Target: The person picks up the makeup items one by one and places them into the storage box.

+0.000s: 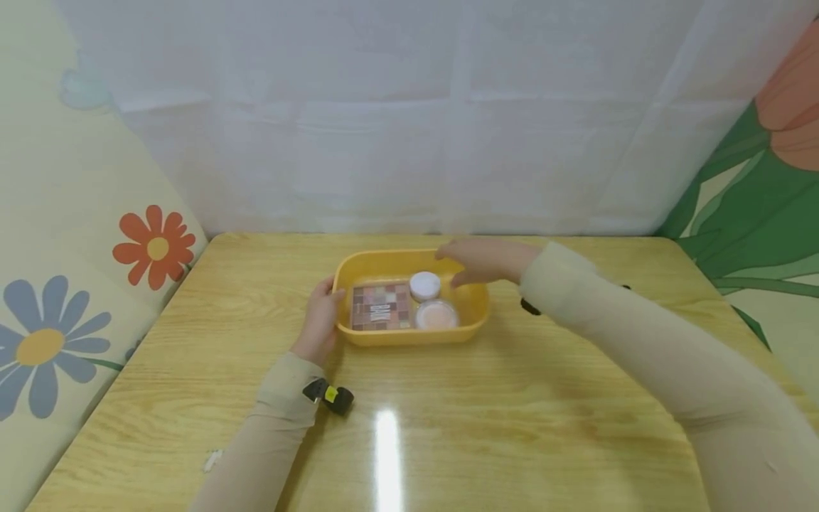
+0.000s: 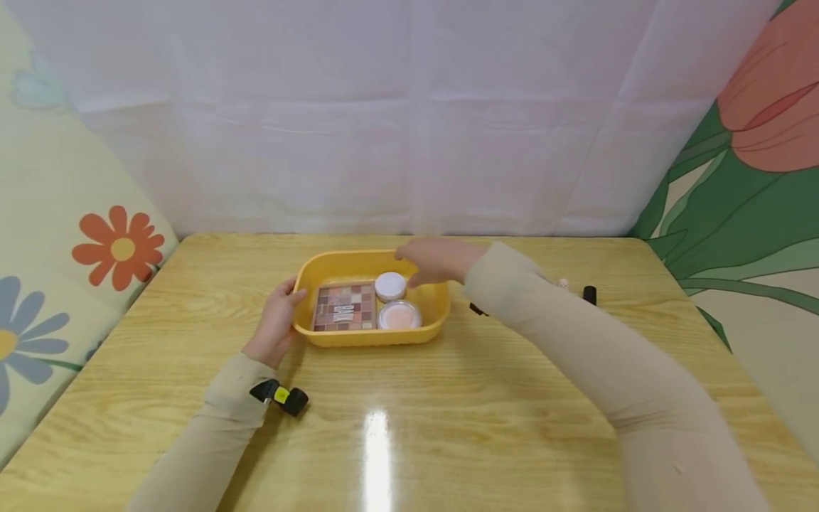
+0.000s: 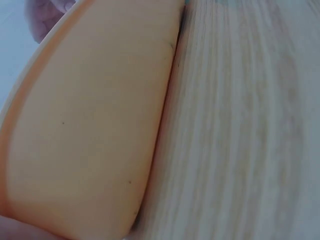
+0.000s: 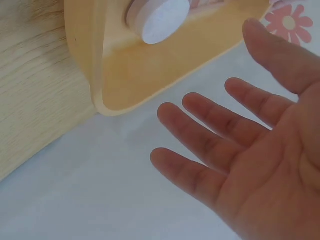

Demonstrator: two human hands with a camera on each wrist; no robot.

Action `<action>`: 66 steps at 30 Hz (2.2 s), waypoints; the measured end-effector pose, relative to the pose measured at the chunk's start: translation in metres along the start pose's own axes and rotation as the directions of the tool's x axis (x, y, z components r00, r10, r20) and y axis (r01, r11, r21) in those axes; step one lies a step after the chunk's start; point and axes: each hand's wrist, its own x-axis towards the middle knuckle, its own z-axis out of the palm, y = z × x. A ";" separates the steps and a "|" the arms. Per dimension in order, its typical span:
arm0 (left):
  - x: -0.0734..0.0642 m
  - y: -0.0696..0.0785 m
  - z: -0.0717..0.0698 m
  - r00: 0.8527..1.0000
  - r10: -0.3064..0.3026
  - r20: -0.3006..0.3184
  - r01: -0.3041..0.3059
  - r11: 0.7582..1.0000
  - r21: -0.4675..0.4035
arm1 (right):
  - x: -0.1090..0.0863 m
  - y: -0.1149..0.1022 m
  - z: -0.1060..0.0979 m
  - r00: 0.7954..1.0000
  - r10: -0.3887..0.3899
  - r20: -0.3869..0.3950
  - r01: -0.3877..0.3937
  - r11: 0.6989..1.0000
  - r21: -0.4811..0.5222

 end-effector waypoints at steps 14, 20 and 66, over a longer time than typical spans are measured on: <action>-0.001 -0.002 -0.001 1.000 0.011 0.014 -0.011 1.000 -0.007 | -0.029 0.003 0.006 0.996 0.056 -0.071 -0.051 0.997 0.066; 0.000 -0.002 -0.001 1.000 0.017 0.020 -0.017 1.000 -0.006 | -0.038 0.004 0.011 0.990 0.086 -0.109 -0.075 0.992 0.106; -0.003 -0.001 0.000 1.000 0.004 0.018 -0.003 1.000 -0.018 | -0.080 0.027 0.056 0.939 0.189 -0.289 -0.091 0.944 0.318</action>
